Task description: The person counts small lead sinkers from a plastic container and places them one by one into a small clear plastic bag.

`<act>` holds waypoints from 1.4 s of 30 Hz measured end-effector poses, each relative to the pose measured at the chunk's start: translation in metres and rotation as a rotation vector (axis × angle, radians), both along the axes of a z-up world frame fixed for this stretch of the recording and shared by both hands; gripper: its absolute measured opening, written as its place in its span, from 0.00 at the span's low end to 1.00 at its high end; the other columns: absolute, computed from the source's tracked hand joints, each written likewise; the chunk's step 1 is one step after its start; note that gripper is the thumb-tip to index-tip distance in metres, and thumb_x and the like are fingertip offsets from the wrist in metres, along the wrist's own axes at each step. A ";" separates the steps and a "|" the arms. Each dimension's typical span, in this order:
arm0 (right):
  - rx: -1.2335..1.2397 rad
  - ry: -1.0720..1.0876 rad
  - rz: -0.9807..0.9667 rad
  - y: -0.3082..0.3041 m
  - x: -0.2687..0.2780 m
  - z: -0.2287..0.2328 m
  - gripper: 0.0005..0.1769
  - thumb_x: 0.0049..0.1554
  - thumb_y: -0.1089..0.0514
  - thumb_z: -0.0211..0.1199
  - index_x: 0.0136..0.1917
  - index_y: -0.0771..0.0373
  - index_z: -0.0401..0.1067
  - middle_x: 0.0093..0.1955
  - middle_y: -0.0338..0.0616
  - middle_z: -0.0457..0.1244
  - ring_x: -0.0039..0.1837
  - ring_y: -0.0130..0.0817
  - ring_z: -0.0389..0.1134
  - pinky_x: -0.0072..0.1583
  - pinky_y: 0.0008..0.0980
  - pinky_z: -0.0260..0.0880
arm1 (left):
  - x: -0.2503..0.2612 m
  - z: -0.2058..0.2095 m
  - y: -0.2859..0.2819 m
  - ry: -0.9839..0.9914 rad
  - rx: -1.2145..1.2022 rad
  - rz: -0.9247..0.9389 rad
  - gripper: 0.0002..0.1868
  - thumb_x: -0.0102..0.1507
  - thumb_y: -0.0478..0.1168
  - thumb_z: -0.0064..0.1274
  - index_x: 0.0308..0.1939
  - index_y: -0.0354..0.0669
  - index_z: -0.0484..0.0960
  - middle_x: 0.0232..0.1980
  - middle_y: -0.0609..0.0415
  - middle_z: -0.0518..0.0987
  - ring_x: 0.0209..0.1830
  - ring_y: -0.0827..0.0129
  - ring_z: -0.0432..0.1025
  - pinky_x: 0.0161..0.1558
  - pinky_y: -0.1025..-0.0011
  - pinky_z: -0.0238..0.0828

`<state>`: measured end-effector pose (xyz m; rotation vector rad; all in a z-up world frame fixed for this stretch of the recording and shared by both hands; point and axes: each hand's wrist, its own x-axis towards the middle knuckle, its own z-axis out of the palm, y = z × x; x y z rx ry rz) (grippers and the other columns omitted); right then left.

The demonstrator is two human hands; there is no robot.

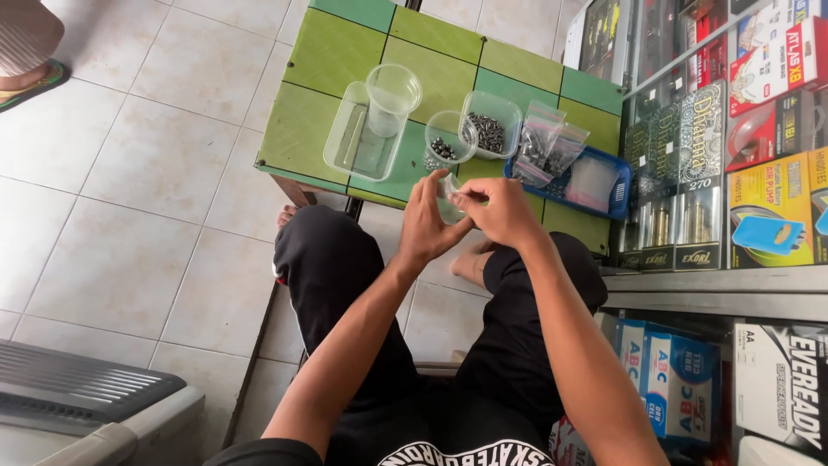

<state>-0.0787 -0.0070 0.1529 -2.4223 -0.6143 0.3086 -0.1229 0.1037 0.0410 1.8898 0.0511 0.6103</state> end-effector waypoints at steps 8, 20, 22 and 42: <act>0.102 -0.009 0.152 0.013 0.004 0.022 0.08 0.54 0.53 0.63 0.43 0.59 0.76 0.44 0.49 0.69 0.50 0.48 0.69 0.50 0.36 0.71 | 0.017 -0.011 0.012 -0.142 -0.020 0.104 0.22 0.48 0.45 0.61 0.44 0.46 0.74 0.32 0.57 0.67 0.34 0.60 0.67 0.37 0.69 0.67; -0.301 0.132 0.046 0.042 0.115 -0.011 0.16 0.53 0.54 0.51 0.52 0.50 0.76 0.50 0.46 0.68 0.56 0.52 0.67 0.59 0.47 0.66 | 0.069 0.051 0.076 0.480 -0.315 -0.117 0.21 0.52 0.45 0.53 0.49 0.51 0.74 0.47 0.46 0.73 0.54 0.49 0.68 0.55 0.56 0.61; -0.381 0.164 0.092 0.058 0.124 -0.023 0.18 0.52 0.55 0.50 0.53 0.48 0.76 0.52 0.48 0.67 0.57 0.54 0.66 0.62 0.48 0.65 | 0.072 0.056 0.080 0.551 -0.383 -0.152 0.21 0.53 0.46 0.53 0.50 0.53 0.74 0.49 0.47 0.75 0.57 0.53 0.68 0.57 0.57 0.60; -0.976 0.357 0.352 0.096 0.153 -0.052 0.30 0.53 0.53 0.34 0.63 0.63 0.65 0.66 0.57 0.57 0.69 0.53 0.55 0.70 0.45 0.55 | 0.098 0.055 0.079 0.597 -0.554 -0.199 0.19 0.52 0.42 0.51 0.48 0.44 0.73 0.44 0.40 0.73 0.48 0.56 0.68 0.49 0.58 0.65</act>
